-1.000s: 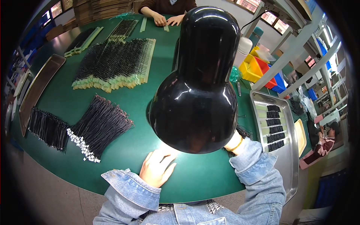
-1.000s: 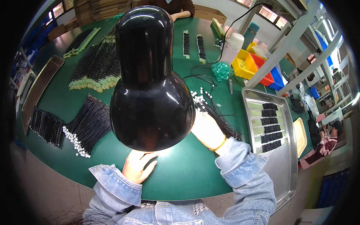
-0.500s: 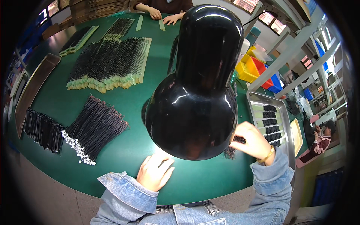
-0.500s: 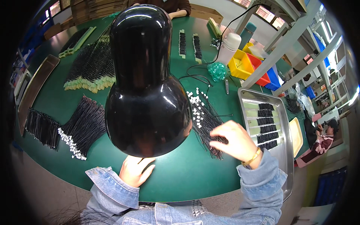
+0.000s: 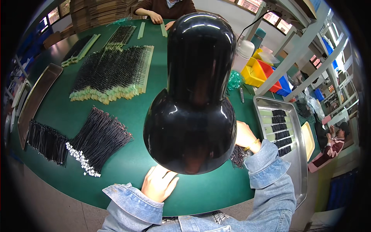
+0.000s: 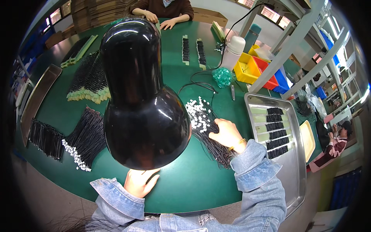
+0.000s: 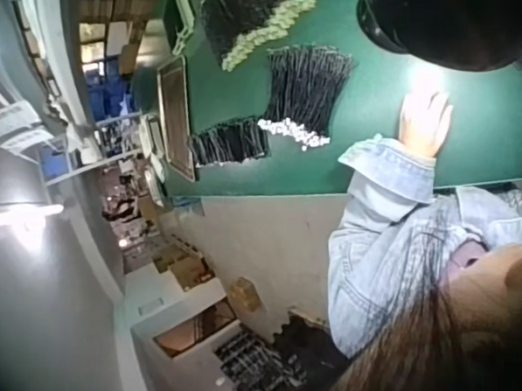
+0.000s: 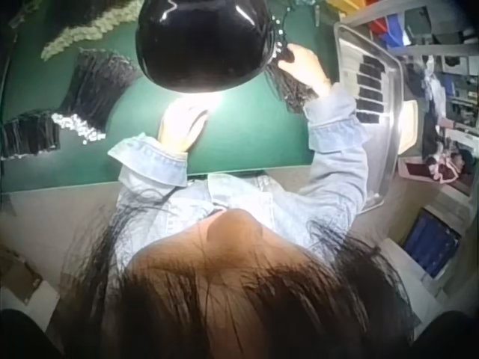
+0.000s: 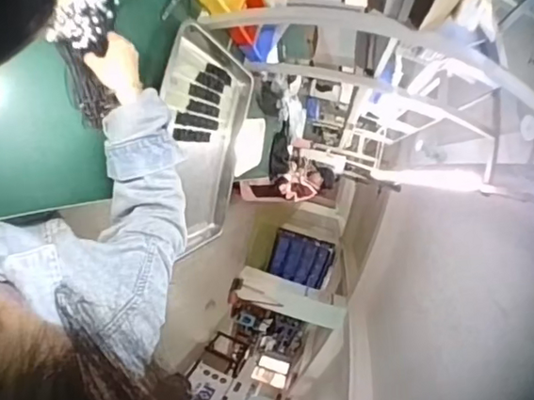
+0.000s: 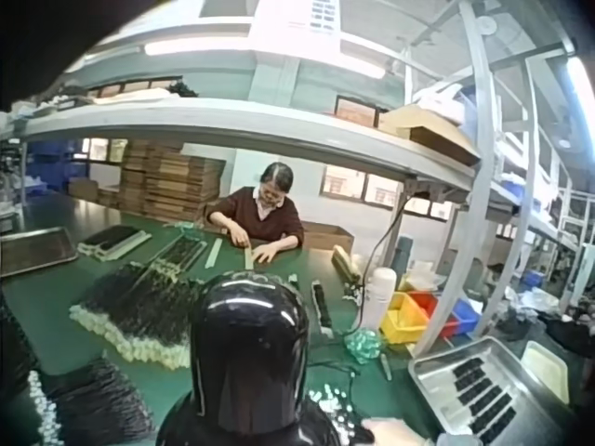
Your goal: Bundling and organizing small electronic components and placing them into a metal tray at a workbench.
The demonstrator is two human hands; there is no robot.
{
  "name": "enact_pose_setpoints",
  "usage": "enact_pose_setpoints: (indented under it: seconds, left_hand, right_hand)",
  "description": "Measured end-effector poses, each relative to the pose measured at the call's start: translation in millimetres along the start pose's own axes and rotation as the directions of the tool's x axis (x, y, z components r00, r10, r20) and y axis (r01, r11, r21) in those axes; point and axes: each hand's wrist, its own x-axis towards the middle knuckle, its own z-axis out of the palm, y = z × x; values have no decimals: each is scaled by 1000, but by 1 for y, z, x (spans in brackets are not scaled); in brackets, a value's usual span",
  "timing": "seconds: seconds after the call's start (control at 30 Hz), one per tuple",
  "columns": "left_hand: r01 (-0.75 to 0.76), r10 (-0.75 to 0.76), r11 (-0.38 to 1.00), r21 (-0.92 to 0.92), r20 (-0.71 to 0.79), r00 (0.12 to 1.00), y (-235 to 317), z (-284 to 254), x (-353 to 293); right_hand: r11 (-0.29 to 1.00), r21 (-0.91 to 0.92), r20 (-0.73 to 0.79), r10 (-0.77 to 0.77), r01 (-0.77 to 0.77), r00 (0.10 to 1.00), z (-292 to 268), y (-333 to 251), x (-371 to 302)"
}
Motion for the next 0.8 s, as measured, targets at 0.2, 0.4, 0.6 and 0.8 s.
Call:
enact_pose_setpoints:
  seconds: [0.2,0.4,0.6,0.8]
  left_hand:
    - [-31,32,999,44,-26,999,0,-1,-1]
    - [-23,22,1000,-18,-50,998,-4,5,-1]
    - [-37,38,999,28,-51,998,-2,4,-1]
    - [-39,43,997,67,-51,998,-3,2,-1]
  right_hand:
    - [903,425,75,31,-60,997,-23,10,5]
    - [583,791,188,61,-188,980,-23,21,5]
    - [439,763,452,163,-475,877,-36,14,3]
    - [175,874,437,123,-453,891,-48,8,4]
